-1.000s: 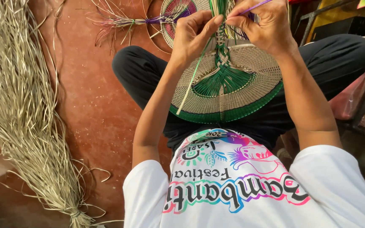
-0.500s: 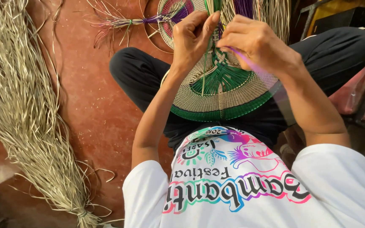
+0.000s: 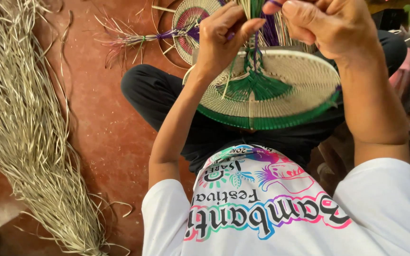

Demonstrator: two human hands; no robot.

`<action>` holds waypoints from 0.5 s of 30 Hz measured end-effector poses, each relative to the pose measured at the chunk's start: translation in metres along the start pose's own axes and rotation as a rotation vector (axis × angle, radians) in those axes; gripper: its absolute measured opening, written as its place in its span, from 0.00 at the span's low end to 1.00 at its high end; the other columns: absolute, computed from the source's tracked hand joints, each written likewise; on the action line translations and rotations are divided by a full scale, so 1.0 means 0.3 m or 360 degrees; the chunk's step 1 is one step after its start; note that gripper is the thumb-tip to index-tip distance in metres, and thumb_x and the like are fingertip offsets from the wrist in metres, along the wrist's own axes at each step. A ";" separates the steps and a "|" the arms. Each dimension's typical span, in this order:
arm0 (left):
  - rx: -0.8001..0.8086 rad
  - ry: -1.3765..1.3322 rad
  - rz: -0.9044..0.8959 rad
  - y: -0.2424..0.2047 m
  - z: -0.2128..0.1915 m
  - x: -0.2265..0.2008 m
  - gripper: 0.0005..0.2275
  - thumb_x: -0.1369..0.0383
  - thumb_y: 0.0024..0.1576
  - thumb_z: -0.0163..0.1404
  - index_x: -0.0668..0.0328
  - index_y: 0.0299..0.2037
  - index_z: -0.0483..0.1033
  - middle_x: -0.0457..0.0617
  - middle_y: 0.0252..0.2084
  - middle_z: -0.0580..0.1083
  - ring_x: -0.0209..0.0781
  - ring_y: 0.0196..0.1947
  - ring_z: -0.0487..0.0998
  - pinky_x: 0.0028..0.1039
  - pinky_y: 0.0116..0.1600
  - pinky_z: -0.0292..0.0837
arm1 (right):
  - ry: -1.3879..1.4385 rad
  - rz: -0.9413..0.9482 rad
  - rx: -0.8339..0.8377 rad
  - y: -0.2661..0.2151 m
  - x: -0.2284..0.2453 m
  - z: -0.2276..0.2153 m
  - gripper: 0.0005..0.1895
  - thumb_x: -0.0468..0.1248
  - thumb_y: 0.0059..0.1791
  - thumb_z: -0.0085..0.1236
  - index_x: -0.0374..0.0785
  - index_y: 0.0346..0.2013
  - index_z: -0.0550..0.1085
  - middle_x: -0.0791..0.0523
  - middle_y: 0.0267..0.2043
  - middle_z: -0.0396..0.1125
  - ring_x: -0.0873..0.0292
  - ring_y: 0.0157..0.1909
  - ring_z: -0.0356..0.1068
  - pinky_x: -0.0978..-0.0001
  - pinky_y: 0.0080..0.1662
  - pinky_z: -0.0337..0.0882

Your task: Weaving decorative fibers onto the handle and rim of a traditional fan to finish it.

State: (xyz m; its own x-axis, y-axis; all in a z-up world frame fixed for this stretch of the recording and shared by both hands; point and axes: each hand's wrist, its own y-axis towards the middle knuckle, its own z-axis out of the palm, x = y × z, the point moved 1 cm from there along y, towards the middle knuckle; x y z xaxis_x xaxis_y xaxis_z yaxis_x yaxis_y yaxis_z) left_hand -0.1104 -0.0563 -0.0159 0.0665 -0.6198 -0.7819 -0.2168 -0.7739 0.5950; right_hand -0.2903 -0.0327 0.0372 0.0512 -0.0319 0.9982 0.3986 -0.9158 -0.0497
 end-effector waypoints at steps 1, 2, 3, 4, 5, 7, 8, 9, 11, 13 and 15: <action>0.0009 -0.0006 0.0009 0.002 0.010 0.006 0.09 0.69 0.49 0.49 0.67 0.23 0.69 0.43 0.19 0.62 0.30 0.14 0.54 0.19 0.18 0.49 | -0.0002 -0.0006 -0.0013 0.001 0.010 -0.007 0.08 0.29 0.55 0.38 0.29 0.45 0.66 0.62 0.23 0.55 0.73 0.21 0.47 0.86 0.25 0.47; -0.0022 -0.0064 0.0036 0.002 0.019 0.009 0.05 0.72 0.48 0.51 0.67 0.26 0.71 0.43 0.21 0.65 0.29 0.15 0.57 0.18 0.19 0.52 | -0.0014 -0.0159 0.0020 0.000 0.023 -0.011 0.03 0.27 0.55 0.37 0.30 0.40 0.62 0.58 0.24 0.55 0.67 0.22 0.50 0.81 0.28 0.52; -0.0053 -0.0122 0.0063 0.002 0.027 0.013 0.03 0.75 0.47 0.53 0.66 0.29 0.73 0.43 0.23 0.68 0.28 0.16 0.60 0.17 0.20 0.55 | -0.0024 -0.0312 0.0051 0.000 0.036 -0.015 0.05 0.24 0.56 0.36 0.32 0.35 0.59 0.54 0.25 0.55 0.62 0.24 0.53 0.77 0.31 0.57; -0.0052 -0.0126 0.0064 0.001 0.031 0.026 0.03 0.75 0.47 0.53 0.66 0.29 0.73 0.43 0.23 0.68 0.28 0.16 0.60 0.17 0.20 0.55 | -0.0027 -0.0310 0.0048 0.007 0.036 -0.013 0.05 0.24 0.56 0.36 0.32 0.35 0.59 0.54 0.25 0.55 0.62 0.24 0.53 0.77 0.31 0.57; -0.0068 -0.0134 0.0083 0.000 0.033 0.039 0.04 0.72 0.49 0.51 0.64 0.31 0.73 0.43 0.23 0.68 0.29 0.15 0.59 0.18 0.19 0.53 | -0.0150 -0.0304 0.0064 0.016 0.037 -0.010 0.04 0.25 0.55 0.39 0.32 0.35 0.60 0.54 0.26 0.56 0.63 0.24 0.53 0.77 0.30 0.57; -0.0093 -0.0139 0.0104 -0.008 0.025 0.072 0.06 0.69 0.50 0.49 0.62 0.32 0.73 0.44 0.22 0.69 0.29 0.15 0.58 0.18 0.18 0.51 | -0.0276 -0.0299 0.0089 0.045 0.042 0.004 0.04 0.26 0.55 0.41 0.31 0.35 0.61 0.54 0.26 0.57 0.63 0.23 0.54 0.77 0.29 0.57; -0.0069 -0.0217 0.0020 -0.016 0.018 0.095 0.06 0.67 0.52 0.48 0.61 0.33 0.73 0.44 0.21 0.70 0.28 0.14 0.58 0.18 0.17 0.50 | -0.0459 -0.0292 0.0120 0.062 0.042 0.014 0.03 0.27 0.54 0.45 0.30 0.35 0.63 0.54 0.26 0.58 0.63 0.23 0.55 0.78 0.28 0.58; -0.0045 -0.0295 -0.0063 -0.024 0.012 0.118 0.07 0.66 0.53 0.47 0.60 0.34 0.74 0.44 0.21 0.71 0.27 0.13 0.58 0.17 0.16 0.49 | -0.0640 -0.0285 0.0150 0.079 0.042 0.025 0.04 0.28 0.53 0.49 0.29 0.35 0.65 0.54 0.26 0.60 0.63 0.23 0.55 0.78 0.27 0.58; -0.0105 -0.0343 -0.0125 -0.015 -0.032 0.077 0.08 0.65 0.54 0.46 0.61 0.34 0.74 0.42 0.20 0.68 0.27 0.15 0.56 0.17 0.19 0.48 | -0.0825 -0.0278 0.0182 0.103 0.050 0.039 0.05 0.29 0.52 0.53 0.29 0.35 0.67 0.54 0.27 0.61 0.63 0.22 0.56 0.78 0.25 0.58; -0.0169 -0.0383 -0.0187 -0.017 -0.071 0.051 0.09 0.65 0.55 0.44 0.62 0.35 0.74 0.41 0.20 0.65 0.27 0.17 0.54 0.18 0.22 0.46 | -0.1005 -0.0277 0.0219 0.119 0.035 0.062 0.07 0.29 0.51 0.57 0.27 0.35 0.69 0.54 0.27 0.63 0.64 0.22 0.57 0.78 0.24 0.58; -0.0195 -0.0581 -0.0301 -0.025 -0.102 0.033 0.10 0.64 0.56 0.43 0.64 0.35 0.73 0.40 0.21 0.61 0.28 0.19 0.52 0.17 0.26 0.45 | -0.0948 -0.0231 0.0280 0.132 0.007 0.087 0.03 0.26 0.48 0.56 0.28 0.33 0.70 0.56 0.24 0.62 0.66 0.21 0.55 0.79 0.23 0.54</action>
State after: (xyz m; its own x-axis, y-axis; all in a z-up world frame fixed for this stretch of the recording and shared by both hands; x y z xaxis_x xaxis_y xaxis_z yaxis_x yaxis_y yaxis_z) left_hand -0.0782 -0.0607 -0.0223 -0.2603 -0.3960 -0.8806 -0.1151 -0.8928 0.4355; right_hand -0.2504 -0.0585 0.0363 0.4656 0.3621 0.8075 0.5814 -0.8131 0.0293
